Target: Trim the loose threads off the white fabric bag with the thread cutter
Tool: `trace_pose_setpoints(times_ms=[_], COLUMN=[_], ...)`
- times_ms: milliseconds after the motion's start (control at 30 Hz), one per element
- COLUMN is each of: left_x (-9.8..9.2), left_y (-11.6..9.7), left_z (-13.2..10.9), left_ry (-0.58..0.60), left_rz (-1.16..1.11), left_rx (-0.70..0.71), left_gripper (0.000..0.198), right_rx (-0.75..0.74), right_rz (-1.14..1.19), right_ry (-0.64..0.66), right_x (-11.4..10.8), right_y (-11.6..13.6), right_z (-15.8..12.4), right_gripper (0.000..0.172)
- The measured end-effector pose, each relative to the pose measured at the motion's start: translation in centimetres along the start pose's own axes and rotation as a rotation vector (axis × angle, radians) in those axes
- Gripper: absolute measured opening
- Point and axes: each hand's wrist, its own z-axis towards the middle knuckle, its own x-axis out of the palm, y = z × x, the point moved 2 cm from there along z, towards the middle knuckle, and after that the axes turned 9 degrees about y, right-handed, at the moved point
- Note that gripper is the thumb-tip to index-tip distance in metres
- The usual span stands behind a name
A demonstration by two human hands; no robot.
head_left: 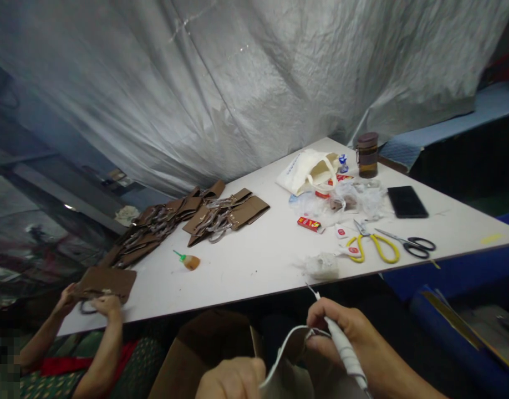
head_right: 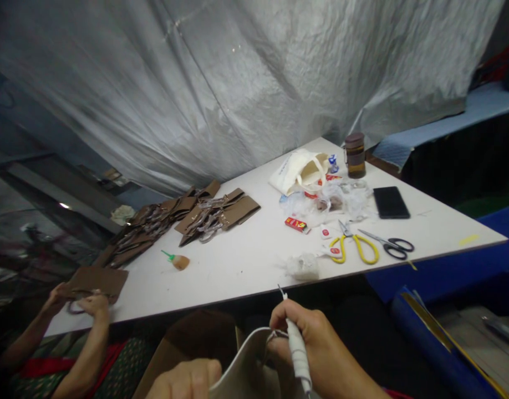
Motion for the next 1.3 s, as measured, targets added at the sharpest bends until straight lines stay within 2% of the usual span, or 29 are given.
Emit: trace_pose_setpoints(times_ms=[133, 233, 300, 400, 467, 500, 600, 733, 867, 1033, 1133, 1200, 1300], left_x=[2.4, 4.5, 5.8, 7.4, 7.9, 8.1, 8.3, 8.1, 7.6, 7.3, 7.1, 6.8, 6.3], left_y=[0.0, 0.7, 1.4, 1.7, 1.6, 1.6, 2.7, 5.8, 8.1, 9.7, 10.4, 10.9, 11.8], left_z=[1.9, 2.7, 3.3, 4.3, 4.9, 5.1, 5.1, 3.8, 2.7, 2.5, 2.9, 3.3, 3.9], left_ry=[-0.045, -0.067, 0.026, 0.292, 0.420, 0.435, 0.345, 0.165, 0.111, 0.028, 0.006, 0.012, 0.006], left_rz=[-0.250, -0.301, -0.285, -0.123, 0.052, 0.140, 0.309, 0.246, 0.193, 0.163, 0.099, 0.107, 0.129], left_rx=[-0.125, -0.279, -0.469, -0.708, -0.778, -0.801, -0.871, -0.889, -0.864, -0.853, -0.850, -0.851, -0.859], left_gripper=[0.060, 0.044, 0.052, 0.066, 0.058, 0.050, 0.035, 0.021, 0.031, 0.037, 0.044, 0.039, 0.030], right_rx=[-0.007, -0.043, -0.090, -0.149, -0.147, -0.139, -0.106, -0.039, -0.030, -0.106, -0.167, -0.179, -0.093], right_rz=[0.130, 0.063, -0.033, -0.135, -0.162, -0.172, -0.210, -0.210, -0.204, -0.235, -0.203, -0.197, -0.275], right_ry=[0.064, 0.089, 0.064, 0.005, -0.026, -0.043, -0.089, -0.098, -0.087, -0.084, -0.060, -0.113, -0.295], right_x=[0.7, 1.1, 1.1, 0.7, 0.5, 0.4, 0.4, 0.4, 0.1, -0.9, -2.0, -3.2, -5.1], right_y=[0.0, -0.7, -1.3, -2.0, -2.5, -2.8, -3.9, -5.2, -5.6, -7.0, -8.1, -8.1, -7.5], right_z=[0.2, 0.2, 0.2, 0.2, 0.4, 0.5, 0.9, 1.6, 2.3, 2.7, 2.6, 2.5, 2.4], right_gripper=[0.023, 0.016, 0.007, 0.004, 0.005, 0.005, 0.007, 0.015, 0.022, 0.021, 0.030, 0.037, 0.038])
